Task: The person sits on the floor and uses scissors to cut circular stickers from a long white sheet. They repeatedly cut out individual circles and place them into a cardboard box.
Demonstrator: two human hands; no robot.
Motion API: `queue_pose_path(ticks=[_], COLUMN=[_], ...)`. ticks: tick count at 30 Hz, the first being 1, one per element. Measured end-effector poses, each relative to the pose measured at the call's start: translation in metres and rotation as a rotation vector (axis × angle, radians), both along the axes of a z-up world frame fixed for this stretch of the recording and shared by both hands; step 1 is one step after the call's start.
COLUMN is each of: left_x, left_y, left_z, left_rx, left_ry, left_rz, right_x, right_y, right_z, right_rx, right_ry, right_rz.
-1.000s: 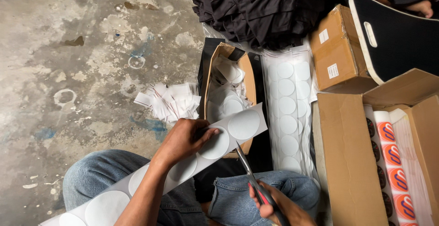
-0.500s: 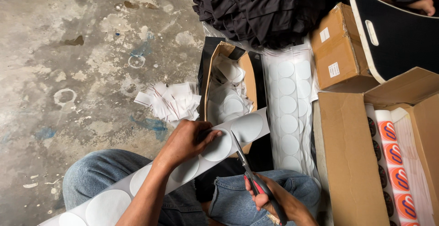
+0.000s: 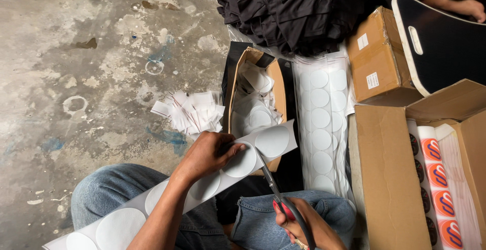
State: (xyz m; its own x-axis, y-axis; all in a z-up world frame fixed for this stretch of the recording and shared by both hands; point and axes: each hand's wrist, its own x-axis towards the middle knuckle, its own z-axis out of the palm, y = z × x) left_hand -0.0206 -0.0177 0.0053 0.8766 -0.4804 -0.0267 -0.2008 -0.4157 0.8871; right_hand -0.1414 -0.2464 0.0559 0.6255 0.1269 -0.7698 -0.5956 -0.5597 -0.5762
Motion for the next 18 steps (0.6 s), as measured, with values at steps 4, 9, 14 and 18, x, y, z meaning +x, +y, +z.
queue_pose_path(ticks=[4,9,14,18], left_x=[0.002,0.001,0.007,0.015], left_y=[0.001,0.000,-0.004,-0.001], left_z=[-0.004,0.008,0.000,0.003], left_rx=[-0.022,0.025,0.040,0.068], left_ry=[0.053,0.163,0.205,0.295], left_rz=[-0.009,-0.081,-0.092,-0.083], right_x=[-0.006,0.003,0.015,0.016], right_y=[-0.010,-0.011,-0.006,-0.003], right_z=[-0.013,-0.027,-0.042,-0.051], right_rx=[0.063,0.185,0.182,0.235], right_ry=[-0.044,-0.041,-0.038,-0.105], right_rz=[0.025,-0.028,-0.102,-0.112])
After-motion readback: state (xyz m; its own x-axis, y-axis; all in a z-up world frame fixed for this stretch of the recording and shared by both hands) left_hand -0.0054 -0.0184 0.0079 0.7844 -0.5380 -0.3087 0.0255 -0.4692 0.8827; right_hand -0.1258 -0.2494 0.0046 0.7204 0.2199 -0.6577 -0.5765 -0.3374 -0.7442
